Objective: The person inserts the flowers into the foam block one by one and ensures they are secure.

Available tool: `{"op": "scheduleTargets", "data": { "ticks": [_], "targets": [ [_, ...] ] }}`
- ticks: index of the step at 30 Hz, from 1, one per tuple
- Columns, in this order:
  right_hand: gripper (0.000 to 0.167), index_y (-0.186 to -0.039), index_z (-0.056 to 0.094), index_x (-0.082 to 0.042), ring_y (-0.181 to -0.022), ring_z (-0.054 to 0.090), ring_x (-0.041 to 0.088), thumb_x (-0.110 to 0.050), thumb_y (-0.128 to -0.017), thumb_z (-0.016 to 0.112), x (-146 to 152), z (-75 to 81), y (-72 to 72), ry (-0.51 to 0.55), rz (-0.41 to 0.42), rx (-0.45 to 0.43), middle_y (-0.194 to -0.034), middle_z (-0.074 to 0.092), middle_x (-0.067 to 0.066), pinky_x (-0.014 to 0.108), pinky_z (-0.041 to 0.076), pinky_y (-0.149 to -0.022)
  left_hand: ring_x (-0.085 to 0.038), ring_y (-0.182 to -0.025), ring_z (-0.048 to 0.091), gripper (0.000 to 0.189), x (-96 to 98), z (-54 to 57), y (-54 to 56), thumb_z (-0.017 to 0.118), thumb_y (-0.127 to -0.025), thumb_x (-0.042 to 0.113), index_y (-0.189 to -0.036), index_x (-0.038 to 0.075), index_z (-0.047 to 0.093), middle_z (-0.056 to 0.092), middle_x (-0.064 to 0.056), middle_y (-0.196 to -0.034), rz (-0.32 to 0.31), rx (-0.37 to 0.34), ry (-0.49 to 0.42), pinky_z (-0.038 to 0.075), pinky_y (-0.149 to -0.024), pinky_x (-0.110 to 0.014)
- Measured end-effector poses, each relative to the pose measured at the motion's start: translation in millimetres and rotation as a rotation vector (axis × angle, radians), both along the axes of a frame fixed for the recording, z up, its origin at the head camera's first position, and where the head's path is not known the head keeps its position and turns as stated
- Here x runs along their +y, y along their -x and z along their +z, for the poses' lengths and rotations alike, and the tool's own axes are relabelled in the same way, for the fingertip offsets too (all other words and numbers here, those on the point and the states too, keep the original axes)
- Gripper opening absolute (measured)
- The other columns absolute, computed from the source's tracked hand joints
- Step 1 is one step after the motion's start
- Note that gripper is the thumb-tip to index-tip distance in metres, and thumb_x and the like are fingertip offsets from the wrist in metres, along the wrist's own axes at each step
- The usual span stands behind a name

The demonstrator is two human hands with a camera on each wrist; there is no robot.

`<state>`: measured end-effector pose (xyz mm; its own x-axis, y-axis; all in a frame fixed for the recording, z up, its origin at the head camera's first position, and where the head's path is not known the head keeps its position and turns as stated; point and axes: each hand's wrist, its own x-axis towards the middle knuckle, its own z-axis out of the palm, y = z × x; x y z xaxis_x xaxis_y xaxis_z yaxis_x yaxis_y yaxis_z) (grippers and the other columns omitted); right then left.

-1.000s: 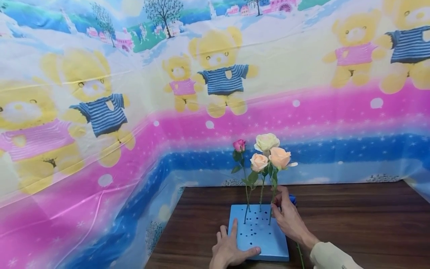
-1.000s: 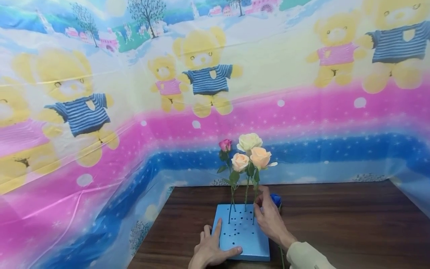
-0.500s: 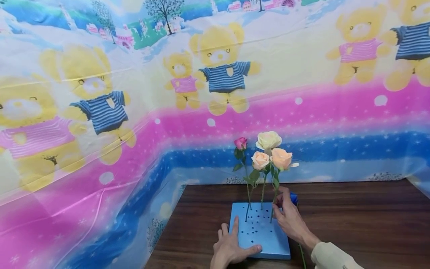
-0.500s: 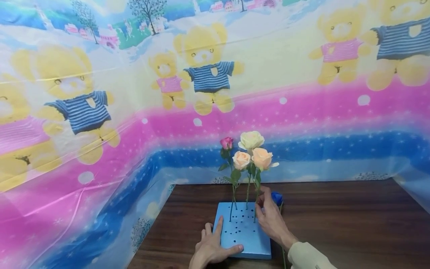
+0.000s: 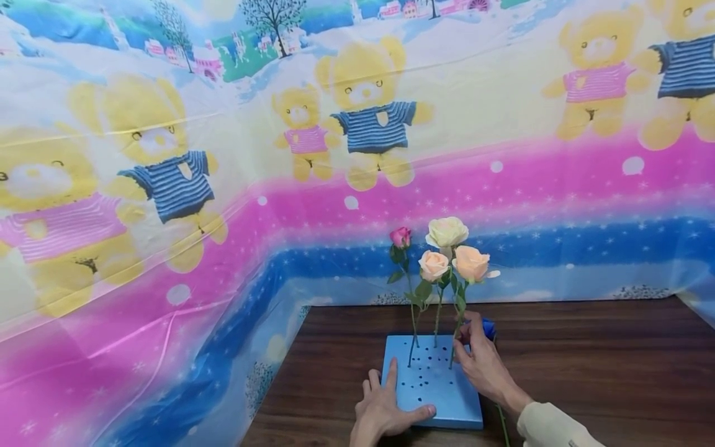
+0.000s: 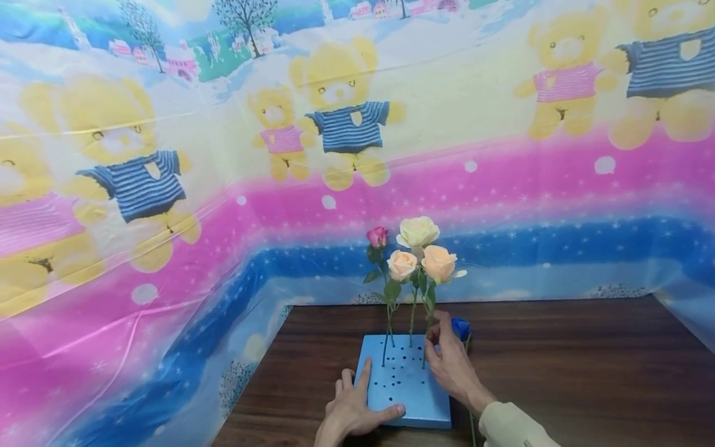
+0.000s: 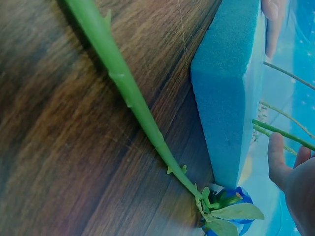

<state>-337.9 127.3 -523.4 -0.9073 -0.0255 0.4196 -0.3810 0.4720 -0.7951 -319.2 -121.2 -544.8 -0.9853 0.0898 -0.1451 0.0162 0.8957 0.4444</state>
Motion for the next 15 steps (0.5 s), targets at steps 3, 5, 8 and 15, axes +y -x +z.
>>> {"op": "scheduleTargets", "data": {
  "ticks": [3,5,8,15],
  "targets": [
    [0.053,-0.154,0.036,-0.017,-0.102,0.071,0.023,0.002,-0.112,0.062,0.1,0.0,-0.4,-0.013,-0.004,0.007,-0.109,0.066,0.01,0.031,0.06,-0.076,-0.057,-0.151,0.043,0.132,-0.1,0.0,-0.4,0.078,-0.077,0.092,-0.18,0.026,0.026,0.035,-0.033,-0.171,-0.002,0.003,-0.002,0.052,-0.087,-0.076],
    [0.053,-0.154,0.036,-0.017,-0.102,0.071,0.023,0.002,-0.112,0.062,0.3,0.1,-0.7,-0.017,-0.004,0.006,-0.11,0.066,0.011,0.03,0.059,-0.076,-0.057,-0.152,0.042,0.132,-0.2,0.0,-0.6,0.078,-0.077,0.092,-0.18,0.026,0.026,0.034,-0.033,-0.172,-0.003,0.003,-0.001,0.051,-0.088,-0.077],
    [0.052,-0.153,0.037,-0.018,-0.102,0.071,0.023,0.003,-0.112,0.061,0.4,0.6,-1.7,-0.001,0.002,0.002,-0.111,0.067,0.014,0.03,0.06,-0.075,-0.057,-0.152,0.043,0.132,-0.2,0.3,-0.5,0.077,-0.077,0.093,-0.18,0.026,0.026,0.035,-0.033,-0.171,-0.004,0.005,0.0,0.052,-0.088,-0.077],
    [0.052,-0.153,0.037,-0.018,-0.102,0.072,0.025,0.004,-0.112,0.06,1.3,0.3,-2.6,0.019,0.015,-0.013,-0.112,0.067,0.016,0.031,0.061,-0.076,-0.054,-0.148,0.046,0.132,0.0,0.6,-1.1,0.078,-0.077,0.093,-0.179,0.026,0.027,0.037,-0.032,-0.169,-0.007,0.013,0.005,0.052,-0.085,-0.075]
  ]
}}
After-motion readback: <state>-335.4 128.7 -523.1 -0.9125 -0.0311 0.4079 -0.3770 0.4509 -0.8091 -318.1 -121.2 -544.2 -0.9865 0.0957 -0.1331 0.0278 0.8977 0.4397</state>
